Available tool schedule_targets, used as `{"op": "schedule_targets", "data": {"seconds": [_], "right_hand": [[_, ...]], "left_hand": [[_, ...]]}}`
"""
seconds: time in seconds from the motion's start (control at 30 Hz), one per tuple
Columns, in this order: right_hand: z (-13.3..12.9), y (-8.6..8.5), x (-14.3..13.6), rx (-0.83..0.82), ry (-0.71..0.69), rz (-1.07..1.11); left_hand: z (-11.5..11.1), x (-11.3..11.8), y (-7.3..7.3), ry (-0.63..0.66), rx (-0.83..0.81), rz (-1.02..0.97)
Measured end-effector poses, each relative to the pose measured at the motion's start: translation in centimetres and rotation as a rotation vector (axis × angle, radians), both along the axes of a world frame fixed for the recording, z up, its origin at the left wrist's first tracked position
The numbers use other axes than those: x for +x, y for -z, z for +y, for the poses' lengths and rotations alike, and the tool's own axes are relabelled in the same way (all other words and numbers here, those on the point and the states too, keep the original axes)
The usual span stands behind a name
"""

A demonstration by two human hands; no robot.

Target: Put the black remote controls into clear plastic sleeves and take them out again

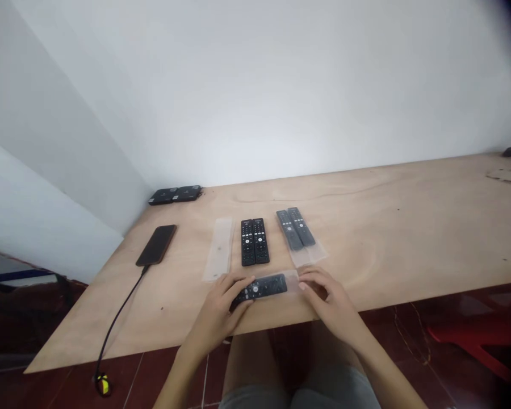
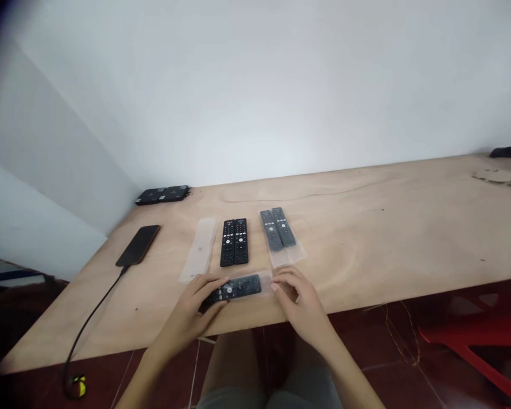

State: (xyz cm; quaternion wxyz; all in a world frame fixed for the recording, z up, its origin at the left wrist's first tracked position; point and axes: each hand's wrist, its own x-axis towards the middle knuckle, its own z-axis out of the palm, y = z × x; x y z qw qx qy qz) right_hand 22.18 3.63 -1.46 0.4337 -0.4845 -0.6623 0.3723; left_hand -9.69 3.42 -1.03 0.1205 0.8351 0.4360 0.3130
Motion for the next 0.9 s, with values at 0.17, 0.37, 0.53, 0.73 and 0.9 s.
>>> {"op": "schedule_targets", "data": {"seconds": [0.17,0.37,0.53,0.73,0.9], "right_hand": [[0.2,-1.0,-0.5,-0.132,-0.079,0.031],[1.3,-1.9,0.0,-0.324,-0.190,0.245],[2.3,-2.5,-0.4,-0.327,-0.193,0.155],[2.8,-2.4,-1.3,-0.273,-0.198,0.152],[3.0,-1.5,-1.0,-0.268,-0.162,0.231]], "left_hand": [[0.0,0.0,0.1,0.008,-0.019,0.009],[-0.1,0.1,0.1,-0.006,0.010,0.018],[-0.3,0.4,-0.2,-0.025,0.031,0.021],[-0.3,0.6,-0.5,-0.008,0.042,0.020],[-0.2,0.6,-0.5,0.012,0.018,-0.002]]}}
